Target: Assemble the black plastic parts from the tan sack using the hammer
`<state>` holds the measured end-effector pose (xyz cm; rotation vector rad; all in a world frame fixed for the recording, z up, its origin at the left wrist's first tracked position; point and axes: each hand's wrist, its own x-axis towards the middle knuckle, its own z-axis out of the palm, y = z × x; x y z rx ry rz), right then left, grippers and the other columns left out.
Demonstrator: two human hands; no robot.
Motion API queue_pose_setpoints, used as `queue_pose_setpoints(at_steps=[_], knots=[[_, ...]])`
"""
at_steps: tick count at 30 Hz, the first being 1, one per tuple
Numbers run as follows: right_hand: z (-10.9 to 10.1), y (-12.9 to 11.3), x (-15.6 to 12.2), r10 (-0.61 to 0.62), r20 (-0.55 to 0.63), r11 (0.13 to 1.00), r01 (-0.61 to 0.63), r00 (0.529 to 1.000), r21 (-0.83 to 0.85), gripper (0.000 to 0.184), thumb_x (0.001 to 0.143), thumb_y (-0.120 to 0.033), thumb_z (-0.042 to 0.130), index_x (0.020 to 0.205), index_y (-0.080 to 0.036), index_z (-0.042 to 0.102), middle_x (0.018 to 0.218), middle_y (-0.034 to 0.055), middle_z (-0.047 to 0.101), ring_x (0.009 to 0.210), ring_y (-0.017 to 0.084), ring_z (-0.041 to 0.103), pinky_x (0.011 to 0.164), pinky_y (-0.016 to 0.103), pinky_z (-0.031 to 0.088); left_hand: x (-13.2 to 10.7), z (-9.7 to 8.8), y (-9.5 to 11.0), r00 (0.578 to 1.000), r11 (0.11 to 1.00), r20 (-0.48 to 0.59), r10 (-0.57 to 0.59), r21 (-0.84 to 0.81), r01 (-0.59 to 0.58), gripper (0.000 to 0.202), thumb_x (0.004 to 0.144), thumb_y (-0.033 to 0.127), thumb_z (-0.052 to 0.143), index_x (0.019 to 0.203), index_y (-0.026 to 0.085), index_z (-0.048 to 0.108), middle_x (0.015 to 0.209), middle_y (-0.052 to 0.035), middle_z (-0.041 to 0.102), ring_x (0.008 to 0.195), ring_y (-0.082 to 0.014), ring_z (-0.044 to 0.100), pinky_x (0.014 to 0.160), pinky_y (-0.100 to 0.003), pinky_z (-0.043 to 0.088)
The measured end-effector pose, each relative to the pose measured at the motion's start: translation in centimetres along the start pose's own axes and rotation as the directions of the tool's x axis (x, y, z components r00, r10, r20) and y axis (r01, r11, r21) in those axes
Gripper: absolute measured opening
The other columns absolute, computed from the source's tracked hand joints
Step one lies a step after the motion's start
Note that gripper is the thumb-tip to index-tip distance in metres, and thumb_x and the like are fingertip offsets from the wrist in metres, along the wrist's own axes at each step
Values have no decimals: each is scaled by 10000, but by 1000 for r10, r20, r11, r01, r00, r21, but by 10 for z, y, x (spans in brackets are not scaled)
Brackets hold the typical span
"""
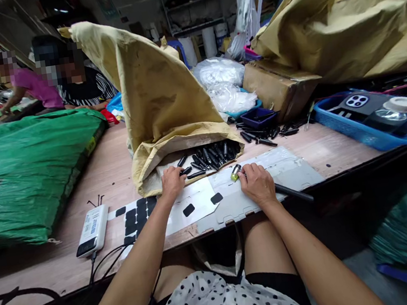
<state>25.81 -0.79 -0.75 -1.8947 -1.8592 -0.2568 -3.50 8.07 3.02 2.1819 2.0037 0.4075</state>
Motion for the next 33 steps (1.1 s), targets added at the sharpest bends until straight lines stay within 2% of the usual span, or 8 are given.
queue_pose_setpoints(at_steps=[3,6,9,12,19,22,26,33], knots=[[-1,-2,-1,30,-26,999,-31,999,-21,214,958,-372,508,928,-188,615,905,80,611,850,229,490,718,336,284,-17,-8,2,998,998,-61,-24,-60,21,216,888,204,633,1095,235,685,1140,-89,655,1143,-318,513,961,-440,418],[-4,-5,-4,59,-50,995,-63,997,-74,189,893,-362,576,913,-181,629,920,98,612,871,246,478,710,345,255,-48,-13,10,988,964,-114,102,-235,-127,203,876,200,649,1074,235,677,1067,-54,681,1050,-271,545,934,-406,424],[-6,-6,-7,54,-48,993,-59,997,-101,159,865,-324,591,923,-183,637,931,101,615,874,250,472,705,349,241,-82,-6,16,963,885,-54,264,-384,-265,193,837,177,684,1020,238,697,983,-23,692,969,-233,555,901,-374,423],[-5,-4,-8,39,-42,995,-43,998,-95,149,882,-311,574,921,-182,638,928,100,618,869,247,477,702,350,252,-102,7,16,964,867,2,264,-438,-237,212,808,181,710,1009,247,728,948,-22,683,955,-231,545,884,-372,415],[-11,-4,-4,-36,-57,999,34,998,-30,173,954,-284,513,971,-175,647,947,107,628,865,246,541,720,355,346,-105,18,12,970,862,-20,243,-455,-225,206,793,266,773,996,249,738,917,-16,686,940,-227,547,880,-379,397],[-25,-21,-3,-43,-127,984,64,991,168,217,998,-301,469,1066,-202,649,994,95,646,884,235,591,758,347,420,-105,18,12,971,855,-27,236,-469,-221,199,792,257,777,983,240,723,935,-13,700,947,-226,553,883,-378,395],[-41,-57,-10,-213,-87,833,228,973,504,229,1017,-294,462,1155,-243,637,1005,66,671,940,210,641,844,325,496,-106,21,10,969,843,-46,243,-485,-234,169,785,246,783,949,241,742,905,-17,688,951,-231,545,884,-378,399],[-40,-91,-30,-341,7,774,276,940,570,263,1009,-245,480,1206,-256,652,966,49,679,896,190,658,834,309,521,-105,23,8,973,844,-58,224,-487,-224,174,803,225,752,976,248,762,882,-22,650,924,-220,534,858,-369,405]])
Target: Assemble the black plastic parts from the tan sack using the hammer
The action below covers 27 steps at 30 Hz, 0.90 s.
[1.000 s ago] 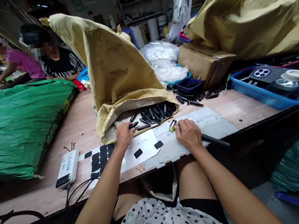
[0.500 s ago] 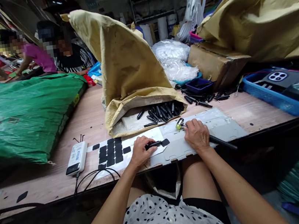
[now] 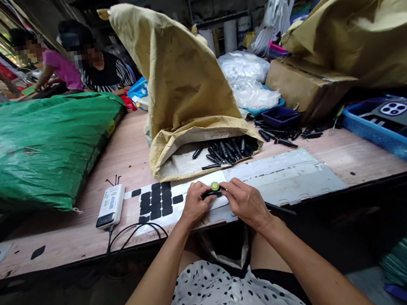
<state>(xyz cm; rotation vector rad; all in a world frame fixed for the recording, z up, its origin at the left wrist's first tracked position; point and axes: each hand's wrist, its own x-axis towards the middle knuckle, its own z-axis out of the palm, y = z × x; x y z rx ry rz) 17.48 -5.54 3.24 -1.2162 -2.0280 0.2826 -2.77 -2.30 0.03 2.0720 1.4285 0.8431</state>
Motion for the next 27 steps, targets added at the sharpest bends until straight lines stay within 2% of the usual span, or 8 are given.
queue_pose_setpoints(at_steps=[3,7,12,18,22,27], knots=[[6,-3,-3,12,-20,1000,-12,1000,-26,276,1012,-251,475,1222,-246,655,979,56,684,902,189,659,814,298,517,0,0,1,1000,1000,0,-2,8,2,121,811,222,738,929,243,760,867,-23,635,918,-218,529,847,-366,403],[8,-4,-3,24,83,991,-13,996,-136,268,1010,-244,474,1178,-256,682,937,44,677,859,180,651,753,273,494,0,1,1,1000,1000,-20,1,27,0,91,821,206,716,890,245,761,834,-21,609,894,-213,520,829,-363,400],[0,1,-5,85,-36,989,-89,996,-120,295,1013,-276,466,1229,-258,666,986,52,689,902,187,655,799,277,493,0,1,1,1000,1000,-19,-6,0,6,153,790,201,747,934,251,766,858,-22,636,913,-216,531,845,-368,412],[-2,6,-9,121,32,986,-117,992,-121,286,1004,-279,465,1183,-272,687,966,48,701,893,193,655,779,291,486,0,1,2,1000,1000,-17,-19,19,20,158,792,202,737,942,245,766,864,-26,643,922,-222,537,855,-376,420],[-12,22,-6,168,-98,971,-182,981,-156,278,994,-297,483,1179,-261,686,1003,54,704,916,205,651,787,304,472,0,0,1,1000,1000,-18,-14,2,14,156,802,204,722,944,245,770,863,-26,646,920,-220,541,858,-376,429],[-28,62,-4,224,-171,885,-274,959,-377,252,959,-267,525,1131,-243,707,1012,54,687,888,204,622,745,305,417,0,0,-1,1000,1000,-20,-2,-12,2,152,831,225,699,957,238,782,877,-29,652,912,-213,553,876,-381,428]])
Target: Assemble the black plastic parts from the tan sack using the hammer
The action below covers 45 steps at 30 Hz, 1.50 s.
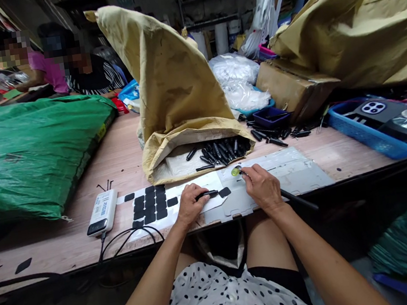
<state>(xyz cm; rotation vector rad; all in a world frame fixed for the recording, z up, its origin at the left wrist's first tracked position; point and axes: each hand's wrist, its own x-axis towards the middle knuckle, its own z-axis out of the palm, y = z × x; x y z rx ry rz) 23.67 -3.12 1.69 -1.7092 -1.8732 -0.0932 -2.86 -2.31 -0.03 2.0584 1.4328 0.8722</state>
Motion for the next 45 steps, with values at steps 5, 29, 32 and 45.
queue_pose_setpoints(at_steps=[5,29,32,45], knots=[[12,28,1,-38,4,989,38,999,-145,257,940,-251,516,1096,-211,717,924,74,643,841,223,541,745,334,371,0,-1,0,1000,1000,15,-1,21,1,160,890,263,649,984,236,775,899,-35,650,928,-214,557,879,-375,414],[41,-60,-11,-355,239,911,278,904,303,257,990,-290,500,750,-204,536,833,57,587,853,211,455,784,345,355,0,-3,1,996,998,90,-4,65,-2,176,955,264,564,947,236,738,926,-34,660,950,-216,559,882,-380,392],[38,-57,-9,-348,240,896,247,906,368,243,971,-319,535,753,-213,526,805,42,579,833,204,468,772,337,366,-1,-4,3,997,999,71,2,41,-5,148,940,244,565,966,237,710,968,-35,661,974,-221,561,891,-379,400],[27,-65,8,-291,405,938,174,867,300,333,977,-477,521,767,-220,556,777,18,605,805,194,485,749,327,353,-5,-4,4,1000,998,7,-9,-63,9,119,890,189,609,992,250,618,1026,1,690,994,-218,550,905,-367,400]])
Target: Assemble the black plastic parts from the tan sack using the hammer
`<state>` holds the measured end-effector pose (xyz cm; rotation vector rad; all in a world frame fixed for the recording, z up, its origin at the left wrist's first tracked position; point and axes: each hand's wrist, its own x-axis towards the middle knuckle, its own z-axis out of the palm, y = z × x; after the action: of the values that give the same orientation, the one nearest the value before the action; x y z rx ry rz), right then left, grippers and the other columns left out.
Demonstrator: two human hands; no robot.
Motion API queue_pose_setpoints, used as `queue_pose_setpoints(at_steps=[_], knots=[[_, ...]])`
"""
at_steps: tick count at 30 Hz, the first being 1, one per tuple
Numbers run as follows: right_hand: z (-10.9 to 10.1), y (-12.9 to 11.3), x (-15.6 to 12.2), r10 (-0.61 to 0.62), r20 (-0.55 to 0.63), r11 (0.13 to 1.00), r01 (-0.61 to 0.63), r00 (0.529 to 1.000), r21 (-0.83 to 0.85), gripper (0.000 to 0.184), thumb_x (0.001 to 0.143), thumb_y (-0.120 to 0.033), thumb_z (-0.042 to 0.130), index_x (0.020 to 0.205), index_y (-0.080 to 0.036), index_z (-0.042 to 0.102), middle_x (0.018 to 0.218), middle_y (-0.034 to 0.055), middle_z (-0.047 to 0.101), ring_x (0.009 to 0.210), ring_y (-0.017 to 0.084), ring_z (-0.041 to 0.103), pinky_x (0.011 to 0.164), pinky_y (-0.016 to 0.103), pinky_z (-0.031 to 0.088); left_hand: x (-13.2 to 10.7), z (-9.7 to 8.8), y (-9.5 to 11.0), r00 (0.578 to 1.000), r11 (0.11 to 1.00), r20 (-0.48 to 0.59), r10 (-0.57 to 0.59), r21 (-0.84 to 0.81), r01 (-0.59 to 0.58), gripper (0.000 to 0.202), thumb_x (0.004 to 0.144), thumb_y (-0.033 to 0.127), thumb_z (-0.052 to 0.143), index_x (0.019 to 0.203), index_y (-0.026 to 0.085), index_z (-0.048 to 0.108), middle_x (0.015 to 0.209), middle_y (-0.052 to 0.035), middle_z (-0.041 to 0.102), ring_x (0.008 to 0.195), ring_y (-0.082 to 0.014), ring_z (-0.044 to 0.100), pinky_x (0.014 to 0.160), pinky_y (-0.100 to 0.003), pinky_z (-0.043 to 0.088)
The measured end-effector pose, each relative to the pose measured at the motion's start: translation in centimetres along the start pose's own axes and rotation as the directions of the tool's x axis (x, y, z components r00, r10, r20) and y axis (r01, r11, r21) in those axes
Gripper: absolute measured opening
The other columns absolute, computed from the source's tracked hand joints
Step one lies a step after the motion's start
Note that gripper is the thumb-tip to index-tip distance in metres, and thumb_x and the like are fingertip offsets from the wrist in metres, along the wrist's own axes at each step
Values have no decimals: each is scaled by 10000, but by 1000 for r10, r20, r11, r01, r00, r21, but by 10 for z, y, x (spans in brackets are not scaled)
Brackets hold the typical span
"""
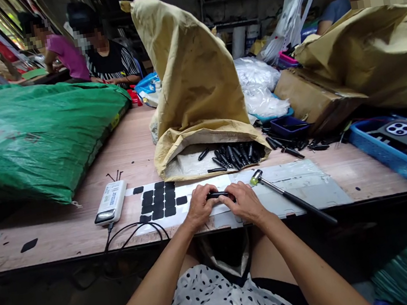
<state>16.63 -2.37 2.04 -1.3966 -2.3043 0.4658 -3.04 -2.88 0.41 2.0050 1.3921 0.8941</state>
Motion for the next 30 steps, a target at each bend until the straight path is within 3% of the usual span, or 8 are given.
queue_pose_setpoints(at_steps=[9,14,20,24,30], knots=[[1,-2,5,23,41,999,-22,999,-23,362,926,-537,594,761,-214,596,743,5,596,766,182,471,727,318,322,1,-1,1,1000,999,14,-21,-31,22,83,872,215,664,947,249,651,984,-1,696,985,-218,555,915,-372,406],[0,-2,5,-27,64,998,31,998,-59,283,955,-425,587,779,-206,624,799,22,620,812,192,476,760,336,319,0,-1,0,999,998,18,-27,-51,28,94,861,189,654,935,244,666,969,-5,683,993,-216,555,924,-367,412],[2,0,4,-176,12,983,176,984,-53,177,926,-284,608,779,-192,641,801,51,625,828,210,458,774,349,332,-1,0,-2,1000,997,6,-15,-74,15,90,815,165,698,881,224,679,924,-10,653,965,-204,561,918,-356,415],[-1,0,1,-194,2,979,193,981,-71,215,931,-294,610,745,-187,622,777,49,618,815,208,457,764,347,324,-1,-1,-1,1000,997,5,-4,-79,4,89,806,167,715,872,219,685,915,-10,649,960,-201,564,922,-358,410],[-9,4,-6,-190,26,974,192,981,-122,251,958,-426,596,861,-200,645,844,41,635,833,203,494,753,341,308,-1,-2,0,999,996,15,-39,-80,40,92,824,197,700,911,228,699,930,-12,647,978,-205,563,938,-364,409]])
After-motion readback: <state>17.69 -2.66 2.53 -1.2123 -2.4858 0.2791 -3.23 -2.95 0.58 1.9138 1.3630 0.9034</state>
